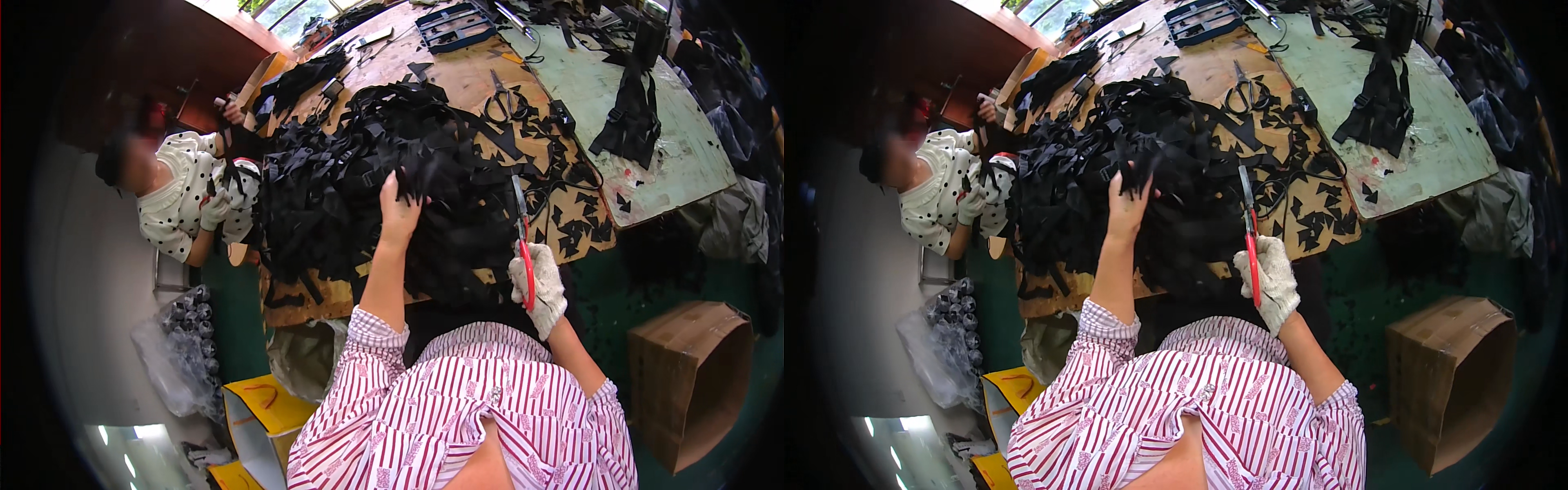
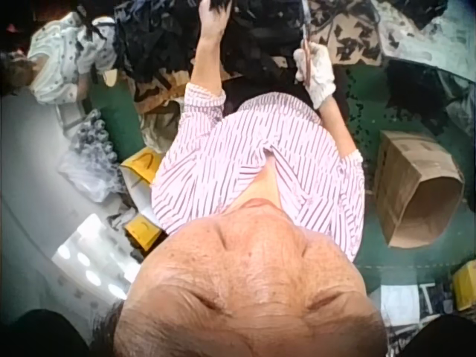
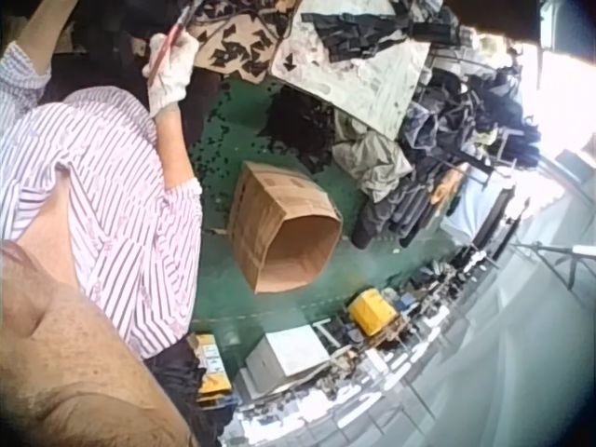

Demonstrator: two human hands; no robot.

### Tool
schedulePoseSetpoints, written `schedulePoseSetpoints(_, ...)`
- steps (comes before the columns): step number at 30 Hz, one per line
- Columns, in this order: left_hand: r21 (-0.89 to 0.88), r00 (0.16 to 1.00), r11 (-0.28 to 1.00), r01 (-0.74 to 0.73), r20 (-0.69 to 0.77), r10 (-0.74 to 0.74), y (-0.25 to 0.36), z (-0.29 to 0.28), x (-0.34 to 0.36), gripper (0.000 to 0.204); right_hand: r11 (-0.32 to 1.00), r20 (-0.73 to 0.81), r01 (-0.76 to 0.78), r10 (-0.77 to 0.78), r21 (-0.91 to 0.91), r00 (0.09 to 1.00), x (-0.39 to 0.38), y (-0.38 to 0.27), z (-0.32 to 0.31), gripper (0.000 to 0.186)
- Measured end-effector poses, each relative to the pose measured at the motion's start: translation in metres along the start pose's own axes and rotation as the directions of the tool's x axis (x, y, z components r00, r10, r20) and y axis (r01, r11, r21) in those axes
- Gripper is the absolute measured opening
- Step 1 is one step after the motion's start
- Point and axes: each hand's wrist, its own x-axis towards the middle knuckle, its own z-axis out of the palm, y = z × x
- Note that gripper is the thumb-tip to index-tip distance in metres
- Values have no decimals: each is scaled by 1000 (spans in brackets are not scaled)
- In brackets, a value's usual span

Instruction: The person uses red-handled scissors to cut black fabric strips into smaller pieces. They repeatedly pick up strips from a pile on the table, cut them, and place the cut pieces back onto the pile.

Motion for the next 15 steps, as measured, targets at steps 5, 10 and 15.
schedulePoseSetpoints(5,477,967,851,-219,219,126,29,7,-22,9,997,-10,74,-73,14,997,0,3,8,38)
schedulePoseSetpoints(10,94,999,995,41,0,-41,14,-2,-52,17,995,61,85,-83,-42,995,-5,5,6,39)
schedulePoseSetpoints(15,18,988,990,143,55,-144,14,-1,-58,14,978,197,155,-125,-143,972,-6,4,9,38)
